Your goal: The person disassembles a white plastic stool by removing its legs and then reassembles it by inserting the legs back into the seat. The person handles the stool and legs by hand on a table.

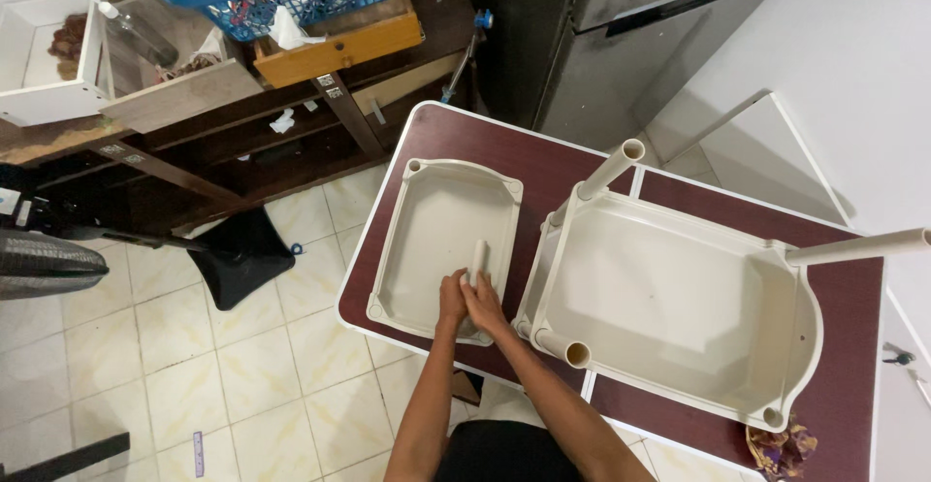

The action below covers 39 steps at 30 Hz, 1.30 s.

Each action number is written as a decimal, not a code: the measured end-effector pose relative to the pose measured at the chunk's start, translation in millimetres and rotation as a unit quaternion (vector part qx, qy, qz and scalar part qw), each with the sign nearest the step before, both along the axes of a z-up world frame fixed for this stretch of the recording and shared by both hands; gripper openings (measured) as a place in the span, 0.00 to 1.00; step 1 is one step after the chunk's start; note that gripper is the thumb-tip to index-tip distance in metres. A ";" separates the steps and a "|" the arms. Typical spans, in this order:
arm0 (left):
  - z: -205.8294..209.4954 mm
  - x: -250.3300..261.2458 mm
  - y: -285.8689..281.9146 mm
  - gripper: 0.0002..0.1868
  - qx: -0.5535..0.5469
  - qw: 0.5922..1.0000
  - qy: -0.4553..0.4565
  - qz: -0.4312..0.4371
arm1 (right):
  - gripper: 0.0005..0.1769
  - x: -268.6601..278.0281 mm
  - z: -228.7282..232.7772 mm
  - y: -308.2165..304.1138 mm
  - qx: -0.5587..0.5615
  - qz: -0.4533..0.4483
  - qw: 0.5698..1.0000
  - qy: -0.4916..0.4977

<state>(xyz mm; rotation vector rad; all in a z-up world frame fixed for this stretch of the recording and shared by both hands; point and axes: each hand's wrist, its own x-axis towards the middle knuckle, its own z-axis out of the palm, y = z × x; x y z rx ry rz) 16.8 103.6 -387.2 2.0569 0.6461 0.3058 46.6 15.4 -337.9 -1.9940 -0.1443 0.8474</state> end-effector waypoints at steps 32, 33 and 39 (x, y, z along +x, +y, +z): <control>306.3 -2.1 -80.4 0.26 -0.240 0.929 -0.097 -0.264 | 0.30 12.3 290.2 -186.0 0.092 -0.023 0.925 -0.368; 301.7 -4.2 -82.2 0.26 -0.251 0.925 -0.102 -0.268 | 0.30 9.5 286.0 -187.1 0.094 -0.023 0.928 -0.360; 273.1 -5.6 -93.9 0.29 -0.322 0.899 -0.113 -0.273 | 0.33 -12.0 266.8 -186.6 0.088 -0.009 0.928 -0.362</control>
